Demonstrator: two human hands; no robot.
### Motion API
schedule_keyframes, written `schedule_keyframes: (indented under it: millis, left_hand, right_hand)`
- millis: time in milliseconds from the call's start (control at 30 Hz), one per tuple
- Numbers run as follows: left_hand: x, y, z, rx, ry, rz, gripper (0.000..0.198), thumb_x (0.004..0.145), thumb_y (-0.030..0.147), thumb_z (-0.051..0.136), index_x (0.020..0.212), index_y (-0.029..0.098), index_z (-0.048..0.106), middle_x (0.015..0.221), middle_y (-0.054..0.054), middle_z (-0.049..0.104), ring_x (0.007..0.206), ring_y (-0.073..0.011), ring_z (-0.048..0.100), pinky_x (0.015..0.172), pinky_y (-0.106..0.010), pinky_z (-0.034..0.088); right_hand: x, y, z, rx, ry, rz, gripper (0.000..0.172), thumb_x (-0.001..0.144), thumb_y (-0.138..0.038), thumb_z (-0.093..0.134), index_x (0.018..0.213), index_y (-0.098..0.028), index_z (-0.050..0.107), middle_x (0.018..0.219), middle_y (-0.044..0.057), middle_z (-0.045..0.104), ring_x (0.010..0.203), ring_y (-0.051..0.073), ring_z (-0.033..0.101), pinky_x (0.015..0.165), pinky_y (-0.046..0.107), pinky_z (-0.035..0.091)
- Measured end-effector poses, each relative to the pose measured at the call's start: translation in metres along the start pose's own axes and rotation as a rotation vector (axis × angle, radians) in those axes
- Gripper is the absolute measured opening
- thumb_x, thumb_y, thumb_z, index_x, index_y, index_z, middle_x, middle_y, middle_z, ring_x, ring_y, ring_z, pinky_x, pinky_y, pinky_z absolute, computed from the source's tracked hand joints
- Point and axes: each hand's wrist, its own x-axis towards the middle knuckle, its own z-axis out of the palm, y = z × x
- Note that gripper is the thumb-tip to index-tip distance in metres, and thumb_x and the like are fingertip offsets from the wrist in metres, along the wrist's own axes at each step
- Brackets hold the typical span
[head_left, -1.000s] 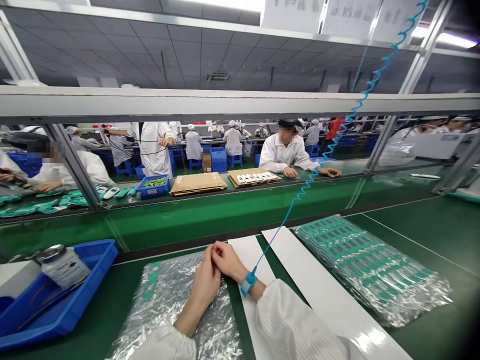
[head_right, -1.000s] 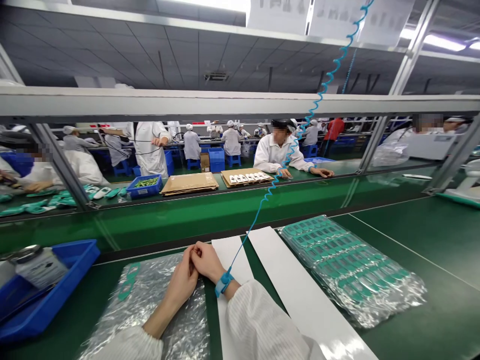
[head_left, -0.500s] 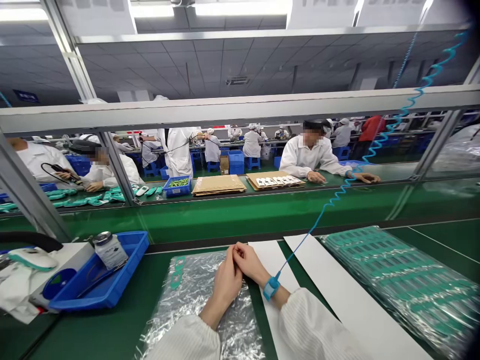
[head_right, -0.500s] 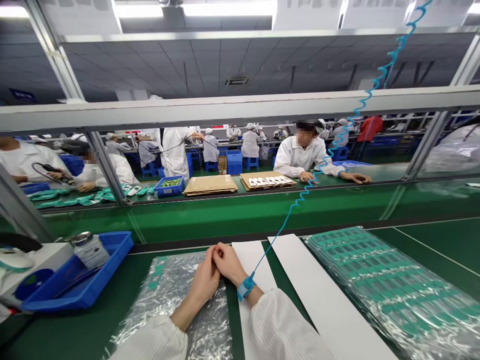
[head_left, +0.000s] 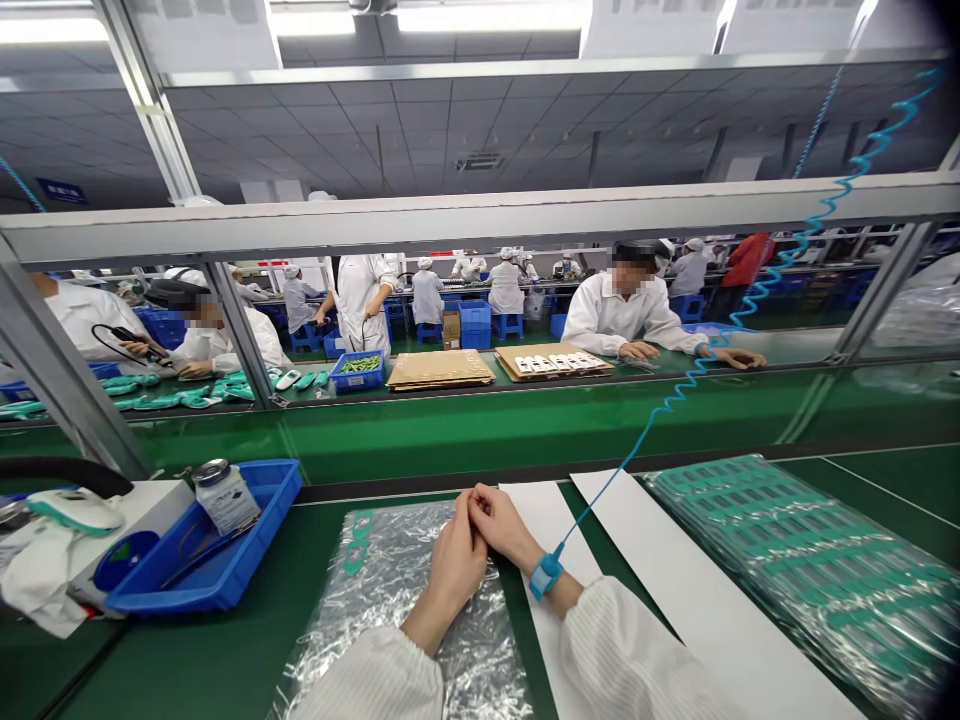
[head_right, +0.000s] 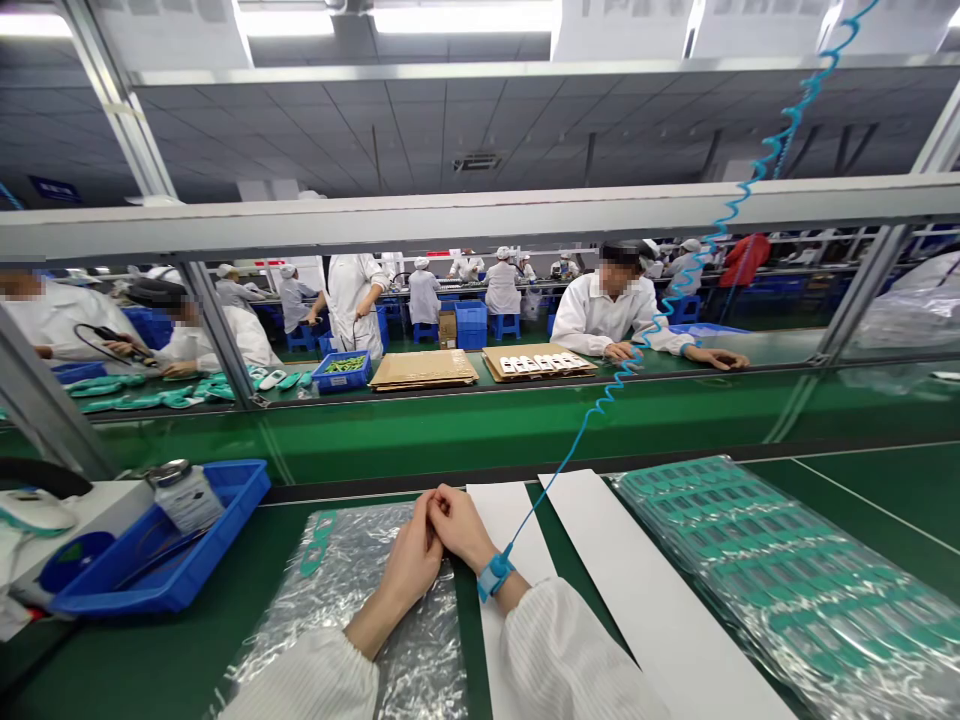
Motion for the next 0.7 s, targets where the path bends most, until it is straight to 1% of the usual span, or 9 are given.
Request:
schedule_keyframes:
  millis: [533,700]
  left_hand:
    - [0.0011,-0.0052,0.0015,-0.007,-0.010,0.022,0.050,0.085,0.014,0.039,0.135,0.019,0.034,0.119,-0.012,0.064,0.101,-0.0260,0.062,0.081,-0.032,0.044]
    - [0.0020,-0.0060,0.0017,0.000,-0.013,0.026,0.050,0.086,0.014,0.038,0.135,0.019,0.034,0.115,-0.012,0.066,0.097,-0.0266,0.063,0.078,-0.033,0.045]
  right_hand:
    - [0.0004,0.0029,0.0001,0.016,0.002,-0.007,0.020,0.079,-0.024,0.048,0.062,-0.020,0.039,0.056,-0.005,0.044,0.053,0.012,0.041,0.050,0.023,0.030]
    - [0.0005,0.0042,0.0007,0.019,0.003,-0.003,0.020,0.079,-0.024,0.048,0.061,-0.020,0.040,0.056,-0.005,0.044,0.053,0.012,0.041,0.050,0.022,0.030]
